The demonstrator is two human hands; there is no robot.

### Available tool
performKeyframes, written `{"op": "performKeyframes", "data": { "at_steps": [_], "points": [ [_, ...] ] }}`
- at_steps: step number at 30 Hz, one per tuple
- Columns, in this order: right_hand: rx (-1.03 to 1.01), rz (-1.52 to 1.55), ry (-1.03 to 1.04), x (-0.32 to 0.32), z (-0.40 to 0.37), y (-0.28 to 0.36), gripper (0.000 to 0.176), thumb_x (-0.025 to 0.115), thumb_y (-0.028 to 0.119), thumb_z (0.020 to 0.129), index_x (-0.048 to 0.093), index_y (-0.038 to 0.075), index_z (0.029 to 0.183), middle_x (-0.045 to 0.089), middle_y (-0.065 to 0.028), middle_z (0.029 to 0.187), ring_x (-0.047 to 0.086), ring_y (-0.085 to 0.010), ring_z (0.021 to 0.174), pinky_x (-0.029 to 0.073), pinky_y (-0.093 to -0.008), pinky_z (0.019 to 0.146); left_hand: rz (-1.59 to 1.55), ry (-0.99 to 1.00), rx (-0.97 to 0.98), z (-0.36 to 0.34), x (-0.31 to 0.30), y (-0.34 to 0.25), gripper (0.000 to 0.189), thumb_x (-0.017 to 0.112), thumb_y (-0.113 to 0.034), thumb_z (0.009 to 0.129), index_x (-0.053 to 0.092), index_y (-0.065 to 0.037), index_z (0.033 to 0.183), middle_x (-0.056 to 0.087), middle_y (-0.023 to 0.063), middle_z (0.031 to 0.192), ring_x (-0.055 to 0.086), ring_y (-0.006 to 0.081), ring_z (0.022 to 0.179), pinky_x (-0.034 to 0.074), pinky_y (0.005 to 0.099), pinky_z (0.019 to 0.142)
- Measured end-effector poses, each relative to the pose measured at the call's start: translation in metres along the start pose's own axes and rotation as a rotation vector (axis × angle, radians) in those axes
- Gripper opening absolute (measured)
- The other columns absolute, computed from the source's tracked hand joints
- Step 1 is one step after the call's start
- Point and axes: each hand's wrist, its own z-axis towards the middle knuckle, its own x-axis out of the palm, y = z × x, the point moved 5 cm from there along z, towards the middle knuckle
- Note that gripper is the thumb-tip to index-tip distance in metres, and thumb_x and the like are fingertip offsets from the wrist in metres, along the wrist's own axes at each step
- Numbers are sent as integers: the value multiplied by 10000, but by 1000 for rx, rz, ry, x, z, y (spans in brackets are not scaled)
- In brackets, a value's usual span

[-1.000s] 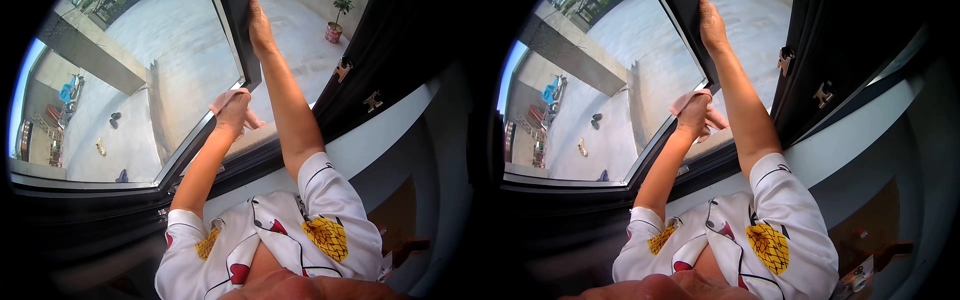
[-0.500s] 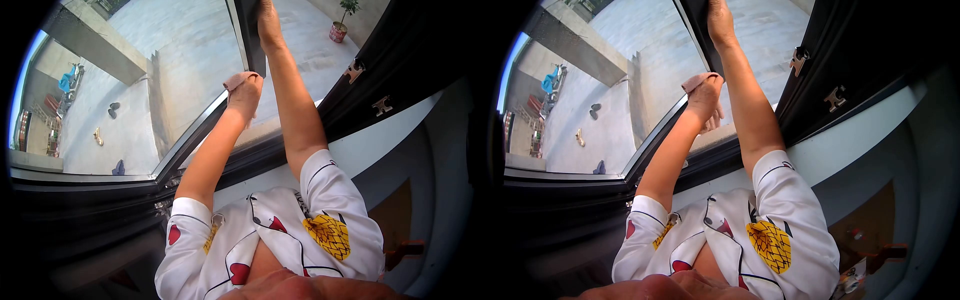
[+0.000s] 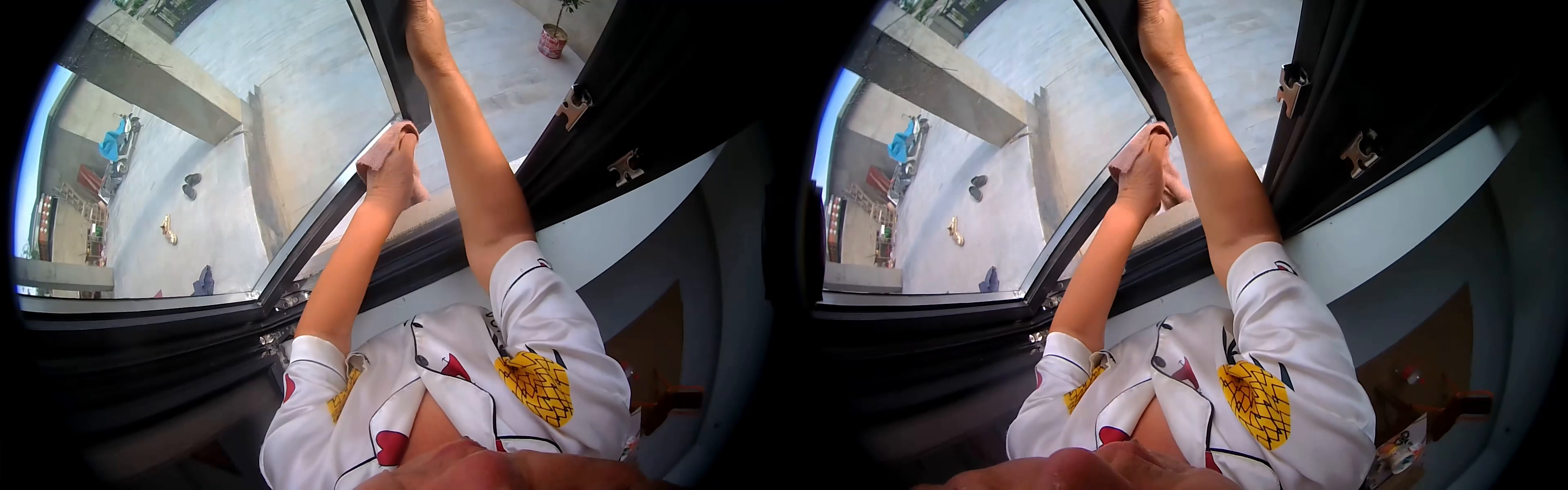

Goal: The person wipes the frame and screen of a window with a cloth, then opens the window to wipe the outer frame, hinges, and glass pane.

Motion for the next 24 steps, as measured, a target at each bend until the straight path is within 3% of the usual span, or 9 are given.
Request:
{"op": "performKeyframes", "data": {
  "at_steps": [1, 4, 7, 10, 14, 19, 22, 23, 24],
  "points": [
    [-18, 1, -4, -1, 0, 2, 659, 376, 486, 1038, 503, -85, 1341, 558, -210, 1342, 485, -274, 1279, 334, -326, 1091, 310, -81, 263, 4, 3, -9, 191, 563, -22, 810, 599, -35, 997, 627, 114, 1073, 614, 299, 1011, 519, 375, 821],
    [3, 2, -1, -4, 2, 6, 652, 376, 480, 1040, 504, -85, 1339, 555, -201, 1345, 480, -271, 1284, 332, -326, 1094, 403, -43, 251, 5, 0, -16, 191, 570, -17, 806, 603, -37, 993, 620, 105, 1086, 611, 287, 1036, 527, 369, 829],
    [25, 31, 32, -6, 0, 3, 638, 373, 466, 1043, 492, -77, 1355, 536, -194, 1370, 463, -272, 1302, 319, -335, 1107, 456, 133, 163, 11, -11, -26, 166, 567, -23, 816, 604, -41, 977, 616, 98, 1091, 611, 273, 1054, 534, 365, 822],
    [-41, 36, 23, -2, -1, 1, 640, 375, 467, 1042, 487, -76, 1361, 523, -189, 1385, 451, -270, 1313, 310, -335, 1114, 430, 64, 214, 15, -4, -17, 140, 557, -18, 825, 598, -40, 958, 617, 91, 1068, 619, 265, 1037, 538, 364, 813],
    [-8, 19, 20, -6, 2, -10, 633, 382, 459, 1041, 482, -74, 1369, 517, -184, 1393, 443, -267, 1321, 305, -330, 1117, 400, 155, 157, 20, -1, -13, 135, 459, -83, 904, 578, -59, 965, 620, 124, 1072, 611, 318, 1005, 508, 393, 798],
    [35, 61, 66, -2, 5, -15, 630, 378, 456, 1043, 489, -76, 1360, 524, -177, 1387, 452, -253, 1312, 319, -326, 1107, 329, 178, 43, 1, -17, -21, 222, 387, -173, 970, 590, -88, 1000, 633, 128, 1043, 624, 317, 956, 504, 379, 801],
    [18, 38, 32, -3, 4, -14, 640, 378, 468, 1041, 493, -79, 1355, 533, -175, 1375, 458, -249, 1305, 324, -323, 1102, 264, 283, -32, -3, -20, -13, 242, 574, -190, 786, 586, -84, 1003, 616, 82, 1087, 622, 294, 970, 510, 362, 802],
    [4, 26, 20, -3, 4, -12, 645, 378, 473, 1040, 494, -79, 1354, 535, -175, 1372, 460, -248, 1304, 325, -322, 1102, 264, 210, 105, -11, -15, -4, 434, 735, -234, 621, 589, -73, 996, 603, 72, 1099, 616, 274, 1006, 517, 357, 807],
    [15, 47, 29, -1, 3, -7, 650, 377, 477, 1040, 494, -80, 1354, 537, -177, 1369, 462, -250, 1301, 324, -322, 1102, 337, 194, 158, -13, -23, -19, 513, 799, -196, 550, 586, -60, 996, 594, 78, 1101, 611, 270, 1017, 518, 353, 808]
  ]
}}
